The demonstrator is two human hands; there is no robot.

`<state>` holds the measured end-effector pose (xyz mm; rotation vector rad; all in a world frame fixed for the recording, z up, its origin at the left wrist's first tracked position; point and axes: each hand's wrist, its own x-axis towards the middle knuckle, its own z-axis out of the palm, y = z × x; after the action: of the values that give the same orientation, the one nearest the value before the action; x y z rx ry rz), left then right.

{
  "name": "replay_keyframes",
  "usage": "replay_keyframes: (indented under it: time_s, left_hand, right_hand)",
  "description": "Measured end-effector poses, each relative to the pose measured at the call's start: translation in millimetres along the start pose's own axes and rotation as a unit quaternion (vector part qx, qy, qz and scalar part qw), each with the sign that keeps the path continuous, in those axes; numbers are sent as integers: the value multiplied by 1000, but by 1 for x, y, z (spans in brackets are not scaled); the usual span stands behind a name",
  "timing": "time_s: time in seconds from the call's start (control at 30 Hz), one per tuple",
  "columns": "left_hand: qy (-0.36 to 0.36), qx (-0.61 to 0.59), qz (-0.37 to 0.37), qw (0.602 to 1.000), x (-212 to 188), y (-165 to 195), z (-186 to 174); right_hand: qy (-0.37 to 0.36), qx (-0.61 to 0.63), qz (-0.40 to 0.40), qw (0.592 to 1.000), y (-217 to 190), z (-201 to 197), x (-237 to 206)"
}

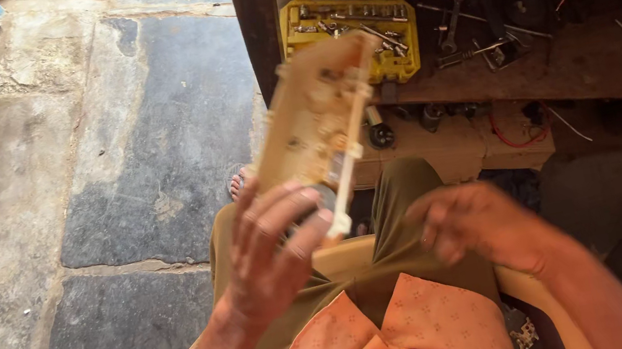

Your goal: The person uses a green-handled screwdriver to loosen and remove screws from a beige plastic electrical component. They then insert a small green and orange part into the component and continue to adjust internal parts with the screwdriver.

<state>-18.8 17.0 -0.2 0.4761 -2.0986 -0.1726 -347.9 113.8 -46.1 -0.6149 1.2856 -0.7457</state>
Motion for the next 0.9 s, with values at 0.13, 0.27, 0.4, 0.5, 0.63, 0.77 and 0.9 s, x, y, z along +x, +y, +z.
replay_keyframes:
  time_s: [0.13,0.27,0.4,0.5,0.63,0.77,0.9]
  left_hand:
    - [4,21,-25,999,4,-6,-8]
    - [-31,-1,8,999,1,-3,-7]
    - [-59,-10,32,998,1,1,-8]
    - [-62,-13,45,997,2,6,-7]
    - [-61,2,55,997,3,8,-9]
    - [-49,-4,54,997,10,4,-12]
    - [-59,-23,48,997,12,5,-7]
  right_hand:
    - [-73,-217,42,973,19,16,20]
    - [204,-410,-191,868,23,-4,36]
    - [186,-248,-215,926,24,-7,31]
    - [109,-304,-5,946,26,21,31]
    - [267,-385,-199,861,-6,34,35]
    - [404,-287,-395,774,-77,6,-8]
    - [467,-274,-518,663,-181,-34,-53]
